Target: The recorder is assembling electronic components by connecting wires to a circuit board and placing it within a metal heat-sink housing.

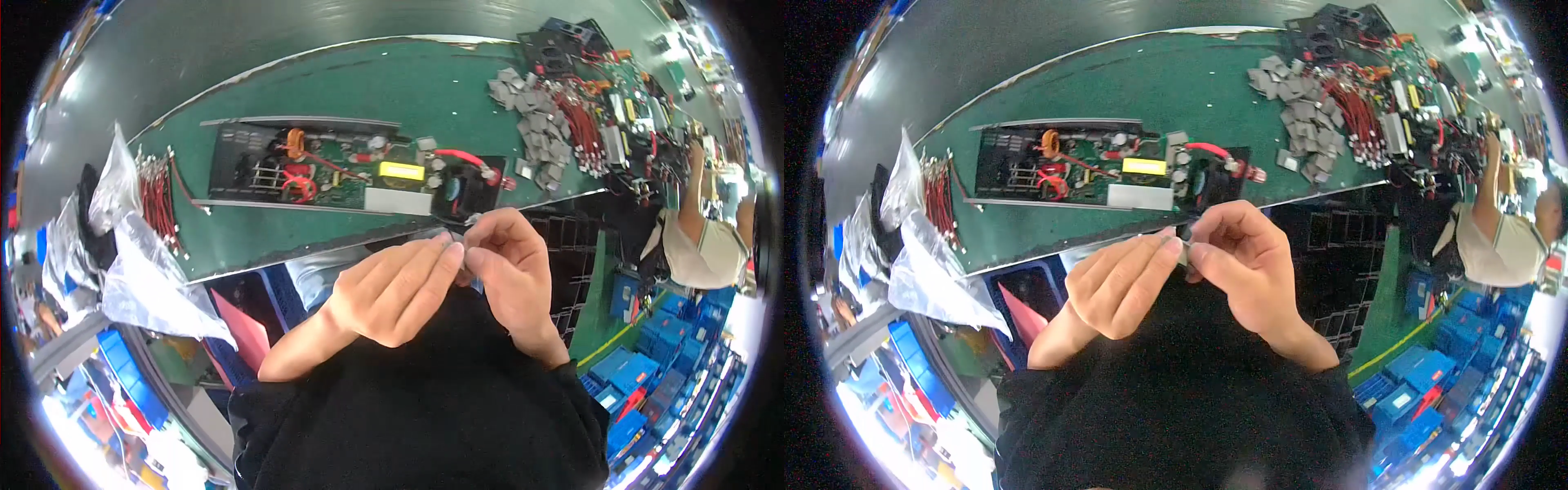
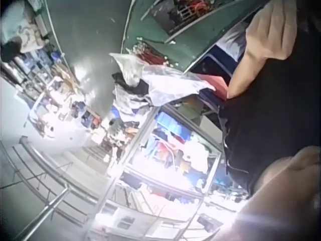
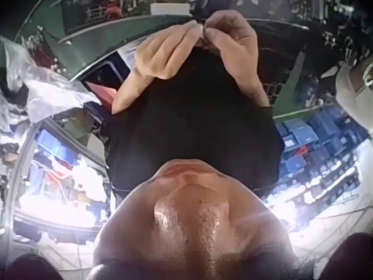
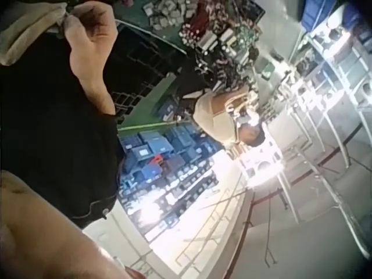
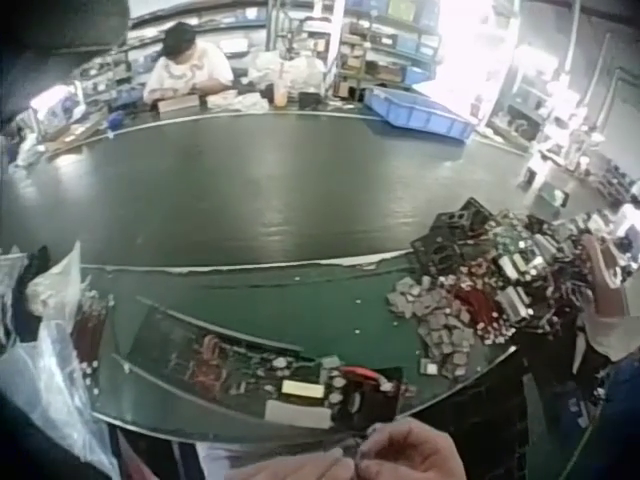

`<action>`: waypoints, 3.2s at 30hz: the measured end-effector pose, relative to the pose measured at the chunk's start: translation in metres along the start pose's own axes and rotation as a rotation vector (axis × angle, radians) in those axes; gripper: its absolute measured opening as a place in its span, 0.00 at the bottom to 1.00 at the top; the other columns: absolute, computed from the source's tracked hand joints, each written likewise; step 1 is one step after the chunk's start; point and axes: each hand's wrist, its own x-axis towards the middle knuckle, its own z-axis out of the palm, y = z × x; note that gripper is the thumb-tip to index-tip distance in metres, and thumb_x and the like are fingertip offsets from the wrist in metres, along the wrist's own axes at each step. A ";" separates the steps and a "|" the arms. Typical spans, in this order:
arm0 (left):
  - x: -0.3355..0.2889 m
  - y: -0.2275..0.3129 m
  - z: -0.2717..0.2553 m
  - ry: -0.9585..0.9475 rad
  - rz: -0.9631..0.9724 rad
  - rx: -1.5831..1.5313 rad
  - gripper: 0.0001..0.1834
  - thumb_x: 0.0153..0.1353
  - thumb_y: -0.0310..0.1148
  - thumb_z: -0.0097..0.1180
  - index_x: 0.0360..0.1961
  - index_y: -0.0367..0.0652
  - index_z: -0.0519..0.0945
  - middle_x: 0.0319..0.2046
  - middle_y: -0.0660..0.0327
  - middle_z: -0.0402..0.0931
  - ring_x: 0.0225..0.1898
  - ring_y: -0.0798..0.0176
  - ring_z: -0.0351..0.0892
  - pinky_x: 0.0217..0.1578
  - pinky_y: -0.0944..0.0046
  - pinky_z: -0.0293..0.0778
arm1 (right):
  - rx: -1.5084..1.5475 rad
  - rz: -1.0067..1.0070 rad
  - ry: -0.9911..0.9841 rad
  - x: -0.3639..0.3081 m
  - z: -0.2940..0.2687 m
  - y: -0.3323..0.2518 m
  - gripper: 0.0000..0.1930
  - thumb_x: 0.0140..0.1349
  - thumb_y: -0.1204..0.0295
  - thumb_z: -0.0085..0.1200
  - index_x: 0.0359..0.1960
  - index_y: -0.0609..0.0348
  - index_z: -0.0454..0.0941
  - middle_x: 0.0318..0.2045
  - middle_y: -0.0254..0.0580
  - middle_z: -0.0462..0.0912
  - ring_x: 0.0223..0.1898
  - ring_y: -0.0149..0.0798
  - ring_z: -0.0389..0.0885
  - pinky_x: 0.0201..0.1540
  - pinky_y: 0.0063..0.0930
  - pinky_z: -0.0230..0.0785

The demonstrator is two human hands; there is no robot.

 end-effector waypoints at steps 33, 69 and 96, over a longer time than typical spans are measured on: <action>-0.076 -0.112 -0.032 0.302 -0.338 0.361 0.13 0.50 0.25 0.64 0.40 0.47 0.84 0.33 0.70 0.80 0.36 0.66 0.77 0.37 0.66 0.68 | -1.947 -0.939 -0.065 0.121 0.096 0.023 0.09 0.47 0.77 0.68 0.30 0.51 0.84 0.25 0.30 0.75 0.29 0.38 0.72 0.35 0.34 0.59; -0.060 -0.046 -0.064 0.148 -1.309 -0.333 0.41 0.66 0.31 0.62 0.68 0.24 0.50 0.51 0.40 0.74 0.46 0.53 0.81 0.42 0.59 0.78 | -0.955 0.068 0.388 0.068 -0.027 -0.026 0.17 0.71 0.65 0.54 0.54 0.64 0.75 0.36 0.31 0.79 0.28 0.22 0.73 0.29 0.16 0.65; -0.079 -0.073 -0.026 0.053 -0.687 0.447 0.11 0.56 0.28 0.63 0.40 0.39 0.79 0.42 0.50 0.76 0.49 0.44 0.75 0.53 0.47 0.68 | 0.443 -0.010 0.110 0.275 0.073 0.033 0.07 0.65 0.71 0.56 0.33 0.61 0.75 0.33 0.41 0.76 0.35 0.34 0.79 0.36 0.23 0.79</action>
